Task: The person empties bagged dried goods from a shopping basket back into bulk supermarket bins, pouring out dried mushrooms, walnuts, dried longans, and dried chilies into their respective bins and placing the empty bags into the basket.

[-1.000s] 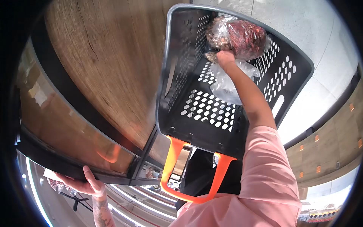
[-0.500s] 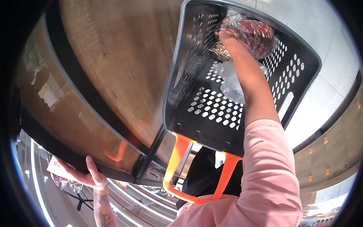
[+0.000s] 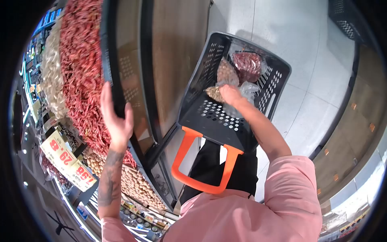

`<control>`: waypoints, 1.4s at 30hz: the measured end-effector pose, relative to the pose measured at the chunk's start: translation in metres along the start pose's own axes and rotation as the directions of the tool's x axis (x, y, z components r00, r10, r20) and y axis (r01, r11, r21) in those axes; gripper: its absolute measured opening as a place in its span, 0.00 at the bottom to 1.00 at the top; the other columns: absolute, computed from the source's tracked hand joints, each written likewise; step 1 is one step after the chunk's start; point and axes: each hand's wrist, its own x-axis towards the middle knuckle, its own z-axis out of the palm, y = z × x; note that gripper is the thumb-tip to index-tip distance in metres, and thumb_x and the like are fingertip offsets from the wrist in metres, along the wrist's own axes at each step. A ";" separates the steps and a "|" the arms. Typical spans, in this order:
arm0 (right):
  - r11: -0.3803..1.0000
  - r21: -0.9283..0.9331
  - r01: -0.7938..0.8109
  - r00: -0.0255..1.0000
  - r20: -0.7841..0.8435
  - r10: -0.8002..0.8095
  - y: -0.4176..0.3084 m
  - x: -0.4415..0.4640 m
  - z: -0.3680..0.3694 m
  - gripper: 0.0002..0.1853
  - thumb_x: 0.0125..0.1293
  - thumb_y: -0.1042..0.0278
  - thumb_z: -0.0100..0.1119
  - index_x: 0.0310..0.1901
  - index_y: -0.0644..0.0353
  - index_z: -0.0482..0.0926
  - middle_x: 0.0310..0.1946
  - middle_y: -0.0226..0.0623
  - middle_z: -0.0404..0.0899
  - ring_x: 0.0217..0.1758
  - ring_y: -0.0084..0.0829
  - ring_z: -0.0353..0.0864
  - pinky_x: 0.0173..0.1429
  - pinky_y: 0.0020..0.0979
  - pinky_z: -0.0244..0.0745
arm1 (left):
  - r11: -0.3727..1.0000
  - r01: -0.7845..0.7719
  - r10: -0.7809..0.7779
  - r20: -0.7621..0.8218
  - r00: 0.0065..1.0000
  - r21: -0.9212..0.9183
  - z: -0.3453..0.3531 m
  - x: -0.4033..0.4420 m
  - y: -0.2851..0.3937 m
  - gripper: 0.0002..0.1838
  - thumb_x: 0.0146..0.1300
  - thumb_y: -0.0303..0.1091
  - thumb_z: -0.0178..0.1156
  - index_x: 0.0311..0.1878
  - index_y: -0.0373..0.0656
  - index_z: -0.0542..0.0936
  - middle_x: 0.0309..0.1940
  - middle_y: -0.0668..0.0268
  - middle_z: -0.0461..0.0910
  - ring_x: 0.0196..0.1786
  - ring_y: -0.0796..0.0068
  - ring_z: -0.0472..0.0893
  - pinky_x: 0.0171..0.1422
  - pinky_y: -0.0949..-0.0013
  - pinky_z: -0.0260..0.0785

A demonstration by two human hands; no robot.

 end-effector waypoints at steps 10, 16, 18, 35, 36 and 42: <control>0.980 0.179 0.087 0.952 -0.305 -0.029 -0.118 -0.117 -0.150 0.09 0.63 0.70 0.53 0.35 0.69 0.77 0.36 0.55 0.78 0.40 0.54 0.78 0.47 0.47 0.73 | 0.995 0.002 -0.022 -0.198 0.980 -0.099 -0.007 -0.015 -0.006 0.35 0.51 0.32 0.60 0.67 0.43 0.67 0.65 0.53 0.65 0.68 0.51 0.63 0.72 0.49 0.53; 0.981 0.190 -0.042 0.884 -0.451 0.125 -0.207 -0.198 -0.253 0.12 0.69 0.67 0.52 0.32 0.69 0.74 0.26 0.52 0.74 0.29 0.49 0.73 0.36 0.40 0.69 | 0.995 -0.049 0.016 -0.363 0.932 -0.082 -0.009 -0.024 0.000 0.32 0.58 0.41 0.60 0.66 0.44 0.68 0.67 0.54 0.63 0.72 0.52 0.59 0.76 0.49 0.48; 0.978 0.204 0.048 0.832 -0.549 0.074 -0.238 -0.223 -0.274 0.13 0.69 0.66 0.53 0.31 0.68 0.72 0.20 0.44 0.68 0.24 0.33 0.64 0.32 0.35 0.64 | 0.992 -0.082 0.035 -0.417 0.908 -0.094 -0.012 -0.036 0.001 0.29 0.61 0.42 0.58 0.65 0.43 0.68 0.67 0.53 0.63 0.72 0.52 0.59 0.76 0.48 0.48; 0.846 0.339 0.413 0.883 -0.377 -0.280 -0.486 -0.291 -0.339 0.11 0.69 0.69 0.54 0.29 0.63 0.73 0.24 0.22 0.69 0.28 0.14 0.64 0.33 0.20 0.59 | -0.364 0.107 0.132 0.063 0.989 -0.925 -0.125 -0.219 0.031 0.29 0.66 0.51 0.59 0.62 0.40 0.68 0.50 0.70 0.73 0.53 0.81 0.71 0.54 0.72 0.68; 0.830 0.336 0.445 0.874 -0.367 -0.320 -0.496 -0.290 -0.338 0.11 0.69 0.69 0.54 0.28 0.63 0.73 0.24 0.22 0.69 0.28 0.14 0.63 0.33 0.20 0.59 | -0.255 0.020 0.135 -0.015 0.991 -0.967 -0.134 -0.226 0.017 0.31 0.65 0.52 0.60 0.61 0.39 0.69 0.49 0.69 0.73 0.52 0.80 0.70 0.55 0.70 0.67; 0.755 0.320 0.573 0.812 -0.349 -0.468 -0.551 -0.285 -0.329 0.10 0.68 0.71 0.54 0.27 0.63 0.73 0.23 0.23 0.70 0.28 0.15 0.65 0.34 0.20 0.60 | -0.449 -0.250 -0.061 -0.249 0.967 -0.858 -0.214 -0.282 -0.010 0.42 0.57 0.45 0.69 0.68 0.36 0.61 0.62 0.62 0.70 0.66 0.74 0.65 0.72 0.68 0.56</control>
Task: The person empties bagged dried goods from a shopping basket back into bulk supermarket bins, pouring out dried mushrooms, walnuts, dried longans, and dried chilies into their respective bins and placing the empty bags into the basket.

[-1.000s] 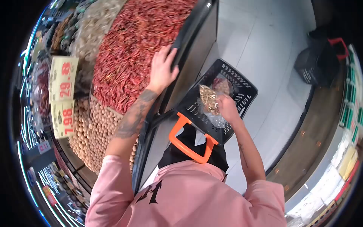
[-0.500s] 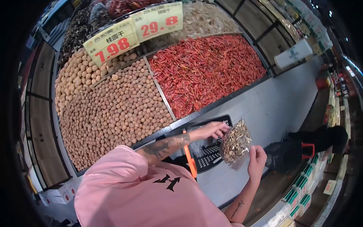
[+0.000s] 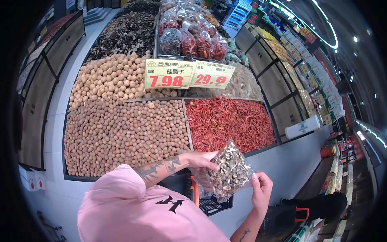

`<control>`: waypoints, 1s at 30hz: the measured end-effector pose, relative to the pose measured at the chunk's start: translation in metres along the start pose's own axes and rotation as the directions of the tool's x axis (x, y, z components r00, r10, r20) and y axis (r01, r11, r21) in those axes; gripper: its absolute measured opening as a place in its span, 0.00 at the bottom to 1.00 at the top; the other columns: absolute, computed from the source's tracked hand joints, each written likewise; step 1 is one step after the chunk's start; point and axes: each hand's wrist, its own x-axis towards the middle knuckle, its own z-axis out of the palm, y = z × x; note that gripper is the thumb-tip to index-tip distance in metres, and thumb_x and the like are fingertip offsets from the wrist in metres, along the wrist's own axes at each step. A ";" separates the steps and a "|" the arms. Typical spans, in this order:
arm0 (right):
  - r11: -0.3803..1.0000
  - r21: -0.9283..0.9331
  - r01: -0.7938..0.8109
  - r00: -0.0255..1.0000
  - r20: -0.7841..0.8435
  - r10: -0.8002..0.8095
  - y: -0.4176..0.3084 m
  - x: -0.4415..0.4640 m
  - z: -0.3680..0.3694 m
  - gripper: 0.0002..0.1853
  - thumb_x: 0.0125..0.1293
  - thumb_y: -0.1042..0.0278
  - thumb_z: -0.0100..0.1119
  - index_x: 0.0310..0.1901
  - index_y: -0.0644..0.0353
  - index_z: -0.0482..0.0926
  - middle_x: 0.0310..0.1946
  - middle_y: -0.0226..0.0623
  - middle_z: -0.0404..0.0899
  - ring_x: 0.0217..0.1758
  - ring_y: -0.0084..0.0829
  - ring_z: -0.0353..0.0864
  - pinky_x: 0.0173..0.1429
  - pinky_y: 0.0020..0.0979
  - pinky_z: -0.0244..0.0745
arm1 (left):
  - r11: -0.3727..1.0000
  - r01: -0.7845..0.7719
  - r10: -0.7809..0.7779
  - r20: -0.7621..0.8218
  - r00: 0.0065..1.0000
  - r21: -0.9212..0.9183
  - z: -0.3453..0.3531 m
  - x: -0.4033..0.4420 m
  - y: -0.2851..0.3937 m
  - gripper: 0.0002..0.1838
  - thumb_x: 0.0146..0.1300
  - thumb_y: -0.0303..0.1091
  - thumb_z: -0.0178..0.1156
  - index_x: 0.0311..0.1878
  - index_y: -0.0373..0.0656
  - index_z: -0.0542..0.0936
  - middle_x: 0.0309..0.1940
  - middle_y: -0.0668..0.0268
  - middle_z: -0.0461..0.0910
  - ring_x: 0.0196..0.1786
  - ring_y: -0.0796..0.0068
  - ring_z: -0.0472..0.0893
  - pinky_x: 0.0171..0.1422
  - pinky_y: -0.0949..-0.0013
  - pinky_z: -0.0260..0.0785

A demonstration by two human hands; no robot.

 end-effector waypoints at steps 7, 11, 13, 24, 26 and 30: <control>1.000 -0.008 0.023 1.000 -0.015 -0.023 -0.024 0.043 0.046 0.06 0.66 0.72 0.57 0.34 0.66 0.79 0.25 0.24 0.75 0.26 0.13 0.66 0.33 0.18 0.60 | 0.966 -0.137 0.172 -0.149 0.974 0.217 -0.012 -0.032 0.078 0.39 0.54 0.37 0.72 0.65 0.35 0.64 0.57 0.63 0.74 0.59 0.75 0.72 0.67 0.67 0.63; 0.996 0.082 -0.018 0.997 -0.073 0.024 -0.033 0.060 0.082 0.08 0.64 0.73 0.59 0.41 0.67 0.81 0.28 0.25 0.78 0.27 0.13 0.68 0.34 0.17 0.62 | 0.916 -0.187 0.321 -0.369 0.872 0.355 -0.044 -0.067 0.144 0.43 0.55 0.48 0.70 0.67 0.35 0.63 0.57 0.55 0.74 0.61 0.66 0.73 0.70 0.64 0.61; 0.991 0.130 -0.011 0.998 -0.067 0.020 -0.032 0.069 0.091 0.10 0.64 0.72 0.60 0.45 0.67 0.82 0.29 0.25 0.79 0.27 0.13 0.68 0.34 0.17 0.64 | 0.875 -0.204 0.452 -0.590 0.669 0.439 -0.054 -0.088 0.195 0.45 0.55 0.52 0.69 0.67 0.37 0.59 0.54 0.54 0.75 0.58 0.64 0.76 0.64 0.63 0.70; 0.972 0.233 -0.039 0.991 -0.113 0.066 -0.022 0.082 0.102 0.07 0.64 0.72 0.61 0.40 0.65 0.82 0.24 0.19 0.75 0.25 0.10 0.66 0.29 0.16 0.58 | 0.616 -0.479 0.787 -0.475 0.392 0.625 -0.148 -0.077 0.444 0.18 0.65 0.35 0.58 0.54 0.40 0.67 0.46 0.60 0.78 0.45 0.67 0.83 0.44 0.57 0.82; 0.974 0.226 -0.031 0.989 -0.137 0.063 -0.024 0.079 0.102 0.06 0.64 0.74 0.60 0.40 0.65 0.82 0.25 0.21 0.76 0.27 0.11 0.70 0.31 0.16 0.61 | 0.611 -0.417 0.791 -0.494 0.362 0.673 -0.165 -0.046 0.451 0.17 0.66 0.38 0.58 0.51 0.39 0.71 0.46 0.60 0.79 0.48 0.67 0.82 0.48 0.54 0.82; 0.979 0.200 -0.041 0.981 -0.179 0.078 -0.025 0.073 0.101 0.05 0.64 0.74 0.61 0.39 0.65 0.82 0.27 0.23 0.78 0.29 0.12 0.72 0.33 0.16 0.64 | 0.751 -0.059 0.606 -0.651 0.456 0.658 -0.227 0.004 0.443 0.20 0.64 0.41 0.62 0.52 0.38 0.74 0.40 0.63 0.81 0.39 0.68 0.83 0.37 0.60 0.81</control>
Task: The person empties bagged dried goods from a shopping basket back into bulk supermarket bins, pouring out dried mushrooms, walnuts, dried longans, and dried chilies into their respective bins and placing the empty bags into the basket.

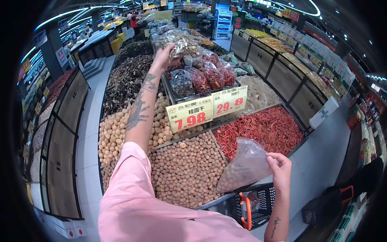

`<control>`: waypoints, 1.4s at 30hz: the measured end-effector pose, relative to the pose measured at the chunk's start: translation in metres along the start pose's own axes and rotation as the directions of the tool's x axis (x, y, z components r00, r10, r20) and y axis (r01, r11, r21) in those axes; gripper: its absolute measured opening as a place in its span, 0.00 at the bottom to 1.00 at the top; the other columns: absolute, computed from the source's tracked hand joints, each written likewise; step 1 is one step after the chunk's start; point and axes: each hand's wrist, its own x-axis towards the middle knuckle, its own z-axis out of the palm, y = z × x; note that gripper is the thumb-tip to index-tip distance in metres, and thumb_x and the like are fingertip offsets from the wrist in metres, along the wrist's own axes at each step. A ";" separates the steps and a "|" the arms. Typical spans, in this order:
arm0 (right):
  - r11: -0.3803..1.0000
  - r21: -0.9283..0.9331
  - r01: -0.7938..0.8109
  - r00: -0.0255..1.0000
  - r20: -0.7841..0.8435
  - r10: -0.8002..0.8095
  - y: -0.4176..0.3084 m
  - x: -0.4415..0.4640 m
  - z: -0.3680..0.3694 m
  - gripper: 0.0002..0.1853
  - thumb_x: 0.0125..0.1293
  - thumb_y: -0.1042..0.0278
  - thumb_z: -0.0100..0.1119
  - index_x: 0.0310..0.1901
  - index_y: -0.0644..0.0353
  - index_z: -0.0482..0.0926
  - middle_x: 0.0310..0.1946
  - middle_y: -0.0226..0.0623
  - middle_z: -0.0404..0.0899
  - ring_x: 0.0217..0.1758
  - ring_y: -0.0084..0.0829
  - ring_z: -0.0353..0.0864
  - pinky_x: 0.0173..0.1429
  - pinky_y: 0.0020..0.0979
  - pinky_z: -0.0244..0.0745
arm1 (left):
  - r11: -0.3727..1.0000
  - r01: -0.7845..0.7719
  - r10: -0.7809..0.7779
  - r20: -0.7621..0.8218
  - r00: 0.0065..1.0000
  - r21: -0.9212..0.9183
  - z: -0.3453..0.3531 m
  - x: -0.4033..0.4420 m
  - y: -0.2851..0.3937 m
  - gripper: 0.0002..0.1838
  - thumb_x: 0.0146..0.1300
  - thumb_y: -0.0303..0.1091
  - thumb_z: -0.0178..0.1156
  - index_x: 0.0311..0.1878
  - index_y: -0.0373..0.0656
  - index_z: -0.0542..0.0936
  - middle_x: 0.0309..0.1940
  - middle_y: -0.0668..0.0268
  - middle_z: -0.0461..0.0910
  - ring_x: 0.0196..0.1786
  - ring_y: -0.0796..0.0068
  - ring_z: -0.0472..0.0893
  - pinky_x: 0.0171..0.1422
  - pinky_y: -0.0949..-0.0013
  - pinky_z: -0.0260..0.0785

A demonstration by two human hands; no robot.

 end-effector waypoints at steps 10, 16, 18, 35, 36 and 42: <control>1.000 -0.016 -0.018 0.998 -0.065 0.017 0.004 -0.012 -0.005 0.04 0.63 0.75 0.60 0.39 0.64 0.82 0.21 0.16 0.69 0.21 0.08 0.61 0.24 0.16 0.50 | 0.154 -0.014 0.253 -0.025 0.967 0.988 0.020 -0.008 -0.025 0.39 0.62 0.67 0.44 0.44 0.35 0.83 0.46 0.42 0.81 0.52 0.43 0.80 0.57 0.50 0.71; 0.999 0.017 0.039 0.997 -0.069 -0.038 -0.013 -0.007 -0.020 0.04 0.64 0.75 0.60 0.39 0.63 0.82 0.22 0.17 0.71 0.21 0.07 0.61 0.24 0.16 0.51 | 0.237 -0.021 0.280 -0.047 0.959 0.971 0.008 -0.012 -0.011 0.39 0.63 0.68 0.43 0.46 0.37 0.83 0.46 0.43 0.80 0.53 0.42 0.79 0.57 0.49 0.69; 0.995 0.011 0.100 0.994 -0.052 -0.100 -0.020 -0.003 -0.023 0.04 0.63 0.76 0.60 0.39 0.64 0.82 0.24 0.18 0.73 0.24 0.07 0.63 0.26 0.16 0.54 | 0.226 -0.023 0.323 -0.053 0.945 0.974 0.002 -0.022 -0.007 0.34 0.64 0.64 0.47 0.46 0.40 0.83 0.44 0.46 0.82 0.50 0.46 0.80 0.55 0.53 0.71; 0.877 0.322 0.356 0.853 0.271 -0.446 -0.046 0.043 -0.016 0.11 0.62 0.76 0.61 0.47 0.65 0.82 0.36 0.30 0.80 0.36 0.16 0.74 0.41 0.20 0.69 | 0.827 -0.442 0.245 0.484 0.840 0.349 0.221 -0.370 -0.128 0.15 0.56 0.26 0.54 0.47 0.33 0.77 0.38 0.50 0.81 0.41 0.54 0.82 0.46 0.61 0.73; 0.827 0.332 0.454 0.820 0.208 -0.533 -0.036 0.054 -0.024 0.16 0.63 0.77 0.60 0.53 0.64 0.79 0.42 0.32 0.78 0.41 0.18 0.74 0.46 0.21 0.70 | 0.820 -0.436 0.243 0.464 0.852 0.371 0.220 -0.368 -0.122 0.15 0.56 0.26 0.54 0.47 0.33 0.77 0.38 0.50 0.81 0.41 0.54 0.82 0.46 0.61 0.73; 0.938 0.274 0.212 0.972 0.042 -0.232 0.097 0.124 -0.057 0.20 0.73 0.59 0.47 0.59 0.63 0.74 0.54 0.38 0.77 0.55 0.28 0.75 0.58 0.30 0.69 | 0.823 -0.249 0.290 0.000 0.957 0.510 0.221 -0.371 -0.061 0.17 0.74 0.38 0.50 0.31 0.37 0.76 0.22 0.68 0.76 0.26 0.78 0.74 0.31 0.71 0.64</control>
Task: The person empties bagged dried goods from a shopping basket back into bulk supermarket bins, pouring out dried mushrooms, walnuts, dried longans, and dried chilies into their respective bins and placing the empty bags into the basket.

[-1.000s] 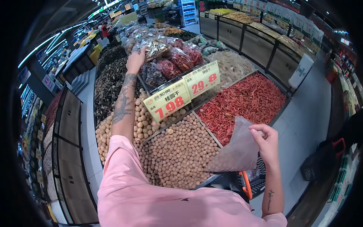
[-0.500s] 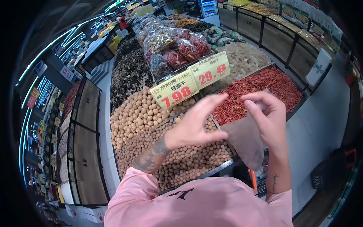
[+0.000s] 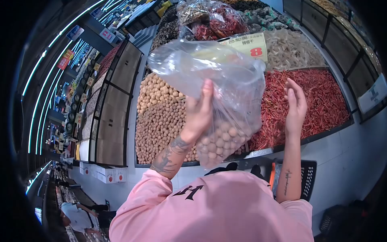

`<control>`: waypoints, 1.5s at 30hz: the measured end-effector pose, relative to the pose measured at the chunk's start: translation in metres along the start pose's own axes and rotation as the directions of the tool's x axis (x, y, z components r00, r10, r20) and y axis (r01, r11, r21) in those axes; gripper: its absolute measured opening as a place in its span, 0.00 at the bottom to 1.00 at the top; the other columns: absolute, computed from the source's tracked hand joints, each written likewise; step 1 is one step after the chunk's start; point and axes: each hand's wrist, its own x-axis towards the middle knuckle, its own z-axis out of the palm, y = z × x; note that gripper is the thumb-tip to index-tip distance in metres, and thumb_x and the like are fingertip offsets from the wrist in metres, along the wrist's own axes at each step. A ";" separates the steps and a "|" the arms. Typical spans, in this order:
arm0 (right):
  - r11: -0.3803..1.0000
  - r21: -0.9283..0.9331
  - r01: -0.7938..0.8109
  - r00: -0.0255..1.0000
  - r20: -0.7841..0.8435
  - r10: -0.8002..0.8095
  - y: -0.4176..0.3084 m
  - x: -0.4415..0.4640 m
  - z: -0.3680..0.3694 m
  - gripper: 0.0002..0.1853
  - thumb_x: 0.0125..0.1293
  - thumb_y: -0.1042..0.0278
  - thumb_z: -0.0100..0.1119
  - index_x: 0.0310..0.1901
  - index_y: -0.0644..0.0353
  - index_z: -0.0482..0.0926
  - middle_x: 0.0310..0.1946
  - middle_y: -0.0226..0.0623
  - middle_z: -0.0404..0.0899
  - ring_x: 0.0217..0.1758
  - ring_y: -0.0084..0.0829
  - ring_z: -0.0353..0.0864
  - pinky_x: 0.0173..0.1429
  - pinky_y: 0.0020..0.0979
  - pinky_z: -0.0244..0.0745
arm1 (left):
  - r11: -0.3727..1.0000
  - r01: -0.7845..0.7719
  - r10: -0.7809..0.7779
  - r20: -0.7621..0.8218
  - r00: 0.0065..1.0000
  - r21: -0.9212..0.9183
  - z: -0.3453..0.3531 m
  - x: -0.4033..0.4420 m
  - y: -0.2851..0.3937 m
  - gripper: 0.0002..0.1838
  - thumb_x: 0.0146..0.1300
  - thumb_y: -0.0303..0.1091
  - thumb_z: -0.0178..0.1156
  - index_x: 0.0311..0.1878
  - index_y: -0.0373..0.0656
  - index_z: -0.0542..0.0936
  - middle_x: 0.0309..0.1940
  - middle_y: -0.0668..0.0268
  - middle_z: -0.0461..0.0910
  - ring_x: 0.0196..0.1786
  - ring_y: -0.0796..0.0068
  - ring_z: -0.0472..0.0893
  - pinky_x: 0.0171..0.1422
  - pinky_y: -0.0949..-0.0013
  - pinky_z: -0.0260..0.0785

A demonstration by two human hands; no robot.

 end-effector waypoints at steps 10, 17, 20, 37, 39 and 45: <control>0.227 0.626 -0.746 0.664 0.725 0.183 0.099 -0.150 0.091 0.31 0.74 0.43 0.32 0.67 0.57 0.62 0.69 0.36 0.60 0.69 0.34 0.63 0.72 0.40 0.58 | 0.769 0.273 -0.429 -0.151 0.891 -0.578 -0.015 -0.019 -0.014 0.27 0.75 0.51 0.40 0.63 0.37 0.68 0.55 0.59 0.74 0.54 0.67 0.76 0.58 0.62 0.71; -0.133 0.631 -0.764 0.568 0.756 0.325 0.092 -0.104 0.048 0.32 0.73 0.43 0.31 0.63 0.62 0.67 0.61 0.46 0.71 0.63 0.44 0.72 0.67 0.47 0.68 | 0.628 0.330 -0.532 -0.079 0.843 -0.705 -0.038 -0.059 -0.072 0.23 0.74 0.43 0.46 0.64 0.37 0.67 0.60 0.59 0.72 0.62 0.64 0.72 0.68 0.56 0.63; 0.020 0.590 -0.807 0.559 0.752 0.349 0.092 -0.107 0.033 0.33 0.73 0.42 0.31 0.67 0.63 0.62 0.65 0.51 0.66 0.65 0.50 0.69 0.68 0.51 0.66 | 0.548 0.401 -0.608 -0.020 0.794 -0.734 -0.028 -0.086 -0.095 0.19 0.71 0.37 0.52 0.61 0.37 0.69 0.54 0.61 0.76 0.59 0.67 0.74 0.66 0.59 0.64; 0.591 -0.037 -0.806 0.494 0.507 0.706 0.114 -0.111 0.162 0.15 0.71 0.67 0.52 0.55 0.63 0.74 0.44 0.35 0.80 0.45 0.25 0.80 0.51 0.29 0.75 | 0.859 0.340 -0.502 -0.501 0.705 -0.382 -0.230 -0.124 -0.227 0.16 0.63 0.23 0.58 0.54 0.33 0.72 0.45 0.59 0.79 0.47 0.76 0.79 0.54 0.76 0.71; 0.693 -0.263 -0.671 0.495 0.537 0.683 0.115 -0.107 0.178 0.14 0.72 0.67 0.50 0.53 0.65 0.76 0.44 0.35 0.80 0.46 0.25 0.79 0.48 0.29 0.76 | 0.913 0.345 -0.404 -0.595 0.694 -0.218 -0.251 -0.130 -0.241 0.15 0.63 0.23 0.58 0.53 0.33 0.73 0.44 0.59 0.80 0.46 0.76 0.80 0.53 0.76 0.72; 0.811 -0.458 -0.364 0.633 0.517 0.576 0.149 -0.113 0.187 0.09 0.70 0.68 0.54 0.45 0.65 0.78 0.34 0.28 0.77 0.36 0.17 0.73 0.40 0.22 0.69 | 0.886 0.456 -0.389 -0.395 0.832 0.088 -0.258 -0.146 -0.262 0.10 0.62 0.27 0.58 0.46 0.36 0.79 0.41 0.58 0.82 0.42 0.68 0.82 0.48 0.69 0.74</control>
